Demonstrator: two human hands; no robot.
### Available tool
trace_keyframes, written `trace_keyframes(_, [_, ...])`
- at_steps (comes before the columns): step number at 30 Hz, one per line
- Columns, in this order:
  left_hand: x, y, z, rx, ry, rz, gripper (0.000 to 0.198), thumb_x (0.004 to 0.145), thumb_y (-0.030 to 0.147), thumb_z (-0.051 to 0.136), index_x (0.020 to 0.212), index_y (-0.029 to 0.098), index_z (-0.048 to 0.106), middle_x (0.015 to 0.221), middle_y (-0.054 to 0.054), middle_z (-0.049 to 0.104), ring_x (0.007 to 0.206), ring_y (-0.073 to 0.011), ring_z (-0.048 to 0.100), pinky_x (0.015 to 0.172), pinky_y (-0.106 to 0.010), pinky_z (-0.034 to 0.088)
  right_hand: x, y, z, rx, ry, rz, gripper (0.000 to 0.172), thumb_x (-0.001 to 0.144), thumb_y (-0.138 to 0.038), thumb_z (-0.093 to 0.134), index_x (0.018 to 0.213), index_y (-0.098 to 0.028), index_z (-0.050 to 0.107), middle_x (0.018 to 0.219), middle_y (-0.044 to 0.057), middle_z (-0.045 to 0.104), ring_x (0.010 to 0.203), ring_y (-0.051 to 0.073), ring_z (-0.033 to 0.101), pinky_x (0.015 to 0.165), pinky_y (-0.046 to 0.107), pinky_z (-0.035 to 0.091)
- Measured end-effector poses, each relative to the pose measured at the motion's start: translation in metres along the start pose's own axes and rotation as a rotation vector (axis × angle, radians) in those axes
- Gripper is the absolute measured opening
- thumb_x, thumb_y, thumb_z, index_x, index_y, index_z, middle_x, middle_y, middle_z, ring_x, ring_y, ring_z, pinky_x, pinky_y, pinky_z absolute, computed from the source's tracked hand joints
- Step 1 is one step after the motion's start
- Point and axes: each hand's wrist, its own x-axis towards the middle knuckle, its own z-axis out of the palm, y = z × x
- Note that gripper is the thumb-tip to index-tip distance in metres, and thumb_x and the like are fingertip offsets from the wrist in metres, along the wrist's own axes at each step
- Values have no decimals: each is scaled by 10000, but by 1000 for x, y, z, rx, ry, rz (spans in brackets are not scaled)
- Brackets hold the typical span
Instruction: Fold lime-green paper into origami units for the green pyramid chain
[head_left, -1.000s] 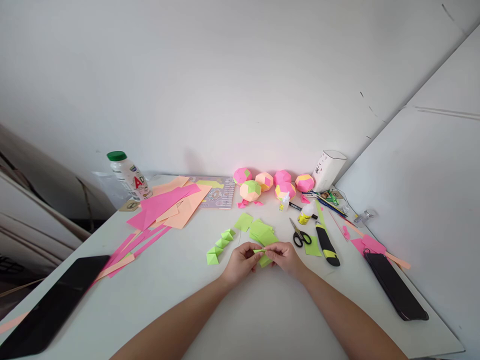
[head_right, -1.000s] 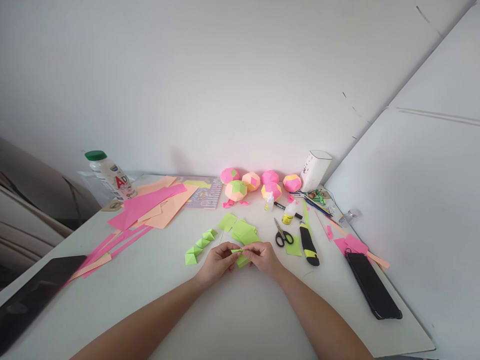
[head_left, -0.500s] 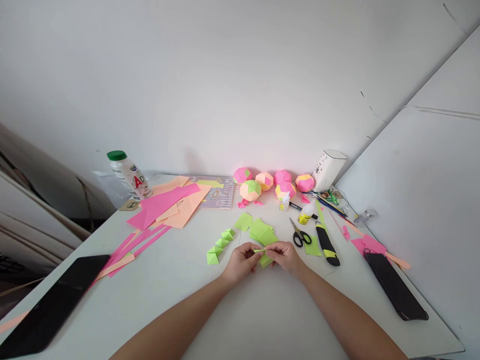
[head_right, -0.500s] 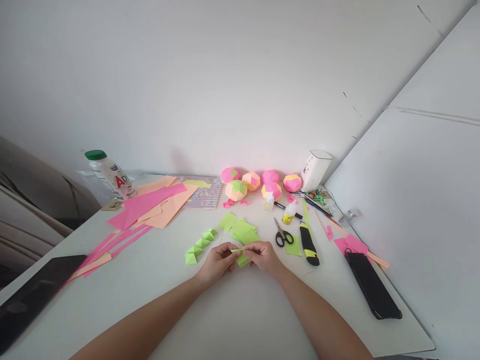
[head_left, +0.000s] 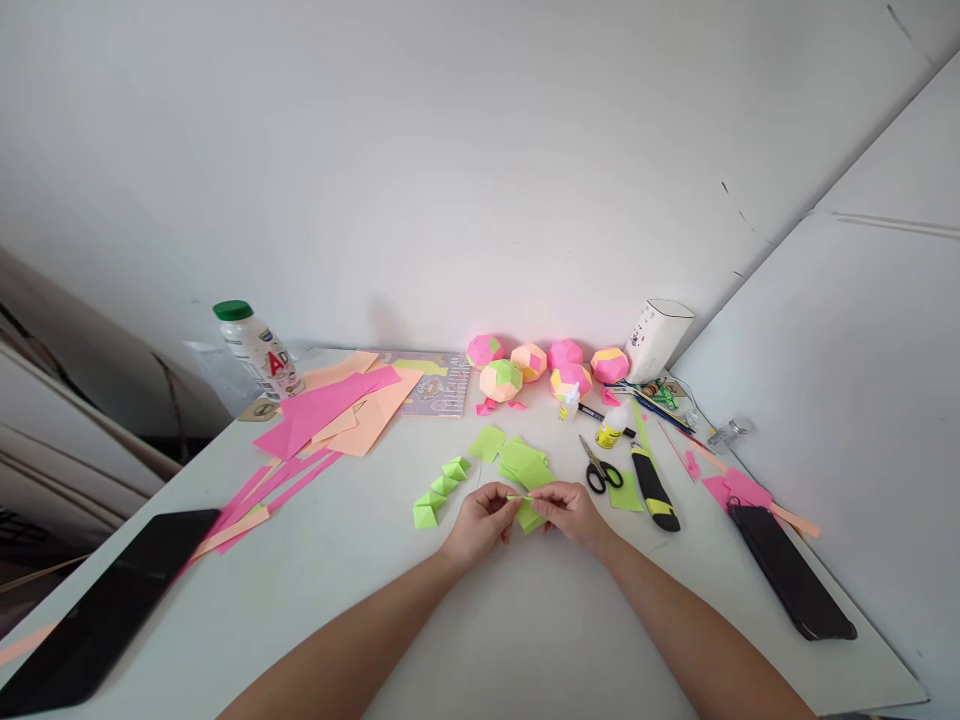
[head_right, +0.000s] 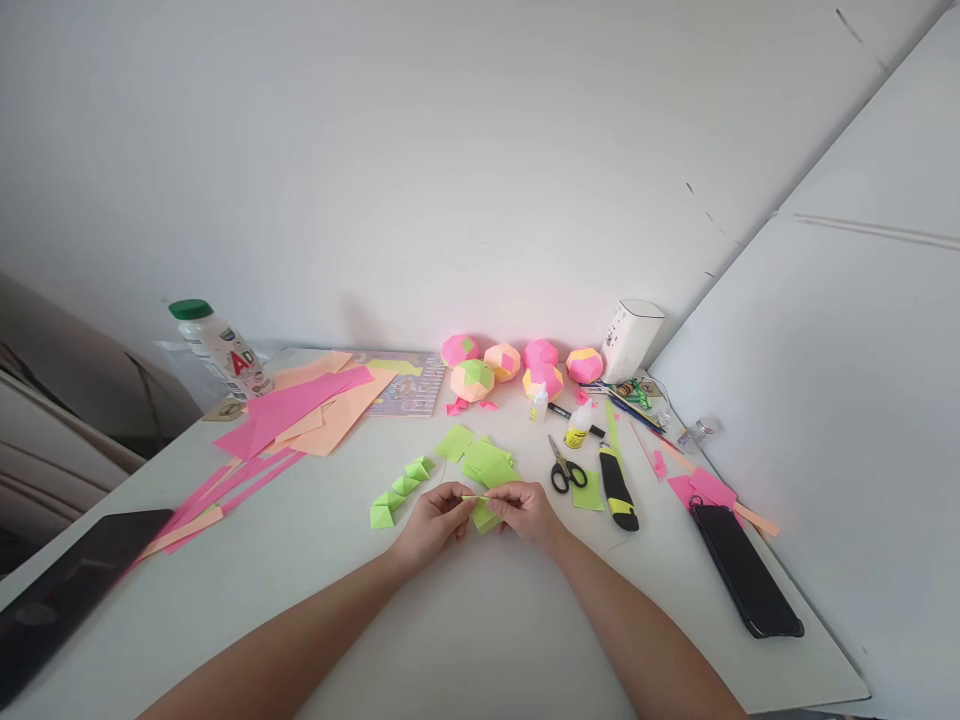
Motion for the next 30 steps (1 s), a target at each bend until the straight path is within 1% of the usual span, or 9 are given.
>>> trace_keyframes(6, [-1,3,0,-26,14,3,268,707,413,619,707,169,509,431,81,432,385,-73,401,399,-207,388,0,0,0,-1,-1,-2,264,717,-368,662,843,-141,705,622,16,639,473,111,567,439,236,503])
trace_keyframes(13, [-2,5,1,-53,37,3,208,710,356,597,693,180,490,424,83,441,378,-79,405,400,-210,383,1,7,-1,-2,-7,-9,281,725,-382,654,871,-148,704,638,22,651,493,121,583,456,248,517])
trace_keyframes(20, [-2,3,-1,-102,46,0,159,731,311,567,699,188,473,423,76,464,378,-85,411,409,-213,384,1,0,0,45,11,13,262,709,-371,669,835,-145,705,645,22,651,484,112,567,432,229,497])
trace_keyframes(25, [0,-1,-3,-138,59,23,157,743,305,563,703,189,464,430,73,474,377,-85,416,405,-209,383,1,0,0,58,20,28,261,707,-368,670,835,-143,700,637,12,638,473,103,551,433,226,487])
trace_keyframes(30, [-2,5,-2,-159,69,39,195,760,350,550,713,194,441,450,76,474,385,-84,432,417,-204,375,1,0,0,58,34,41,284,697,-386,671,834,-139,694,643,14,636,488,106,551,437,230,492])
